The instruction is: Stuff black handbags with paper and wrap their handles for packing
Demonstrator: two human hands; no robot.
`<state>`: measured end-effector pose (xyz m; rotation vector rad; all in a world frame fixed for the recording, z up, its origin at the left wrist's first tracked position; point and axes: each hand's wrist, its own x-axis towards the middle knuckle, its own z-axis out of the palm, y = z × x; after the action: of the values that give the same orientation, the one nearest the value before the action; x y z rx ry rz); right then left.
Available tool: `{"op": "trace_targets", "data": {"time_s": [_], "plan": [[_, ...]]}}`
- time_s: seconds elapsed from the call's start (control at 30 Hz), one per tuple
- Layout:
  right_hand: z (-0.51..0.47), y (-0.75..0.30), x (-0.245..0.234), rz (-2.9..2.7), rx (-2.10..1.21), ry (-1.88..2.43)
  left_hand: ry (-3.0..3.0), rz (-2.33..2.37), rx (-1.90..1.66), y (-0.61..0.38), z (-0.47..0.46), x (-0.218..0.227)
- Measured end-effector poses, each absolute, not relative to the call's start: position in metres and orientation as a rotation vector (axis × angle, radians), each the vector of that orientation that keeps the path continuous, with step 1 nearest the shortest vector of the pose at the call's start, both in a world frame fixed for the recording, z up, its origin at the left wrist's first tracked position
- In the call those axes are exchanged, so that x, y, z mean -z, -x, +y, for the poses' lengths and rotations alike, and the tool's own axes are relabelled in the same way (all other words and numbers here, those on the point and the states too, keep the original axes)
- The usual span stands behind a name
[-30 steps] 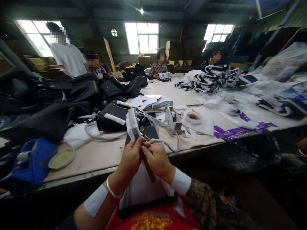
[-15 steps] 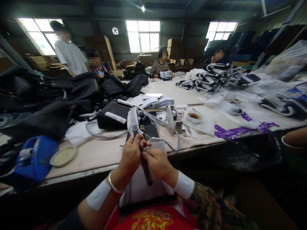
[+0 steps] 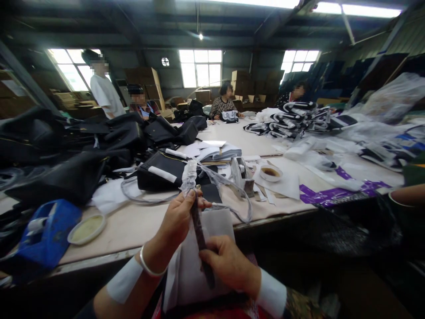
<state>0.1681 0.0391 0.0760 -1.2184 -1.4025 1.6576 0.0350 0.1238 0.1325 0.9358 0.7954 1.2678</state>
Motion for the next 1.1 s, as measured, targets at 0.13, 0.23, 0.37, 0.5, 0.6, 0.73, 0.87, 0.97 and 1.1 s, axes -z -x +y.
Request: {"op": "trace_targets", "data": {"time_s": [0.13,0.23,0.37,0.5,0.6,0.73,0.87,0.97,1.1], "plan": [[0.011,-0.163,-0.05,-1.604,-1.518,1.357,-0.804,0.729,-1.356,-0.017,0.162,-0.18],[0.001,-0.16,-0.038,-1.751,-1.339,1.441,-0.753,0.694,-1.473,-0.008,0.192,-0.217],[0.002,-0.16,-0.035,-1.882,-1.343,1.383,-0.739,0.772,-1.553,-0.003,0.218,-0.236],[0.002,-0.16,-0.04,-1.93,-1.336,1.305,-0.875,0.815,-1.424,0.004,0.223,-0.217],[0.006,-0.162,-0.051,-1.787,-1.263,1.302,-0.973,0.789,-1.298,0.013,0.206,-0.19],[0.029,-0.168,-0.072,-1.653,-1.221,1.24,-1.171,0.877,-1.039,0.017,0.155,-0.151],[0.055,-0.166,-0.08,-1.669,-1.211,1.125,-1.338,0.954,-0.712,0.01,0.106,-0.118],[0.065,-0.162,-0.077,-1.763,-1.193,1.101,-1.2,0.971,-0.783,0.009,0.094,-0.106],[0.063,-0.162,-0.079,-1.729,-0.861,1.21,-1.046,1.041,-0.953,0.021,0.096,-0.105]]}}
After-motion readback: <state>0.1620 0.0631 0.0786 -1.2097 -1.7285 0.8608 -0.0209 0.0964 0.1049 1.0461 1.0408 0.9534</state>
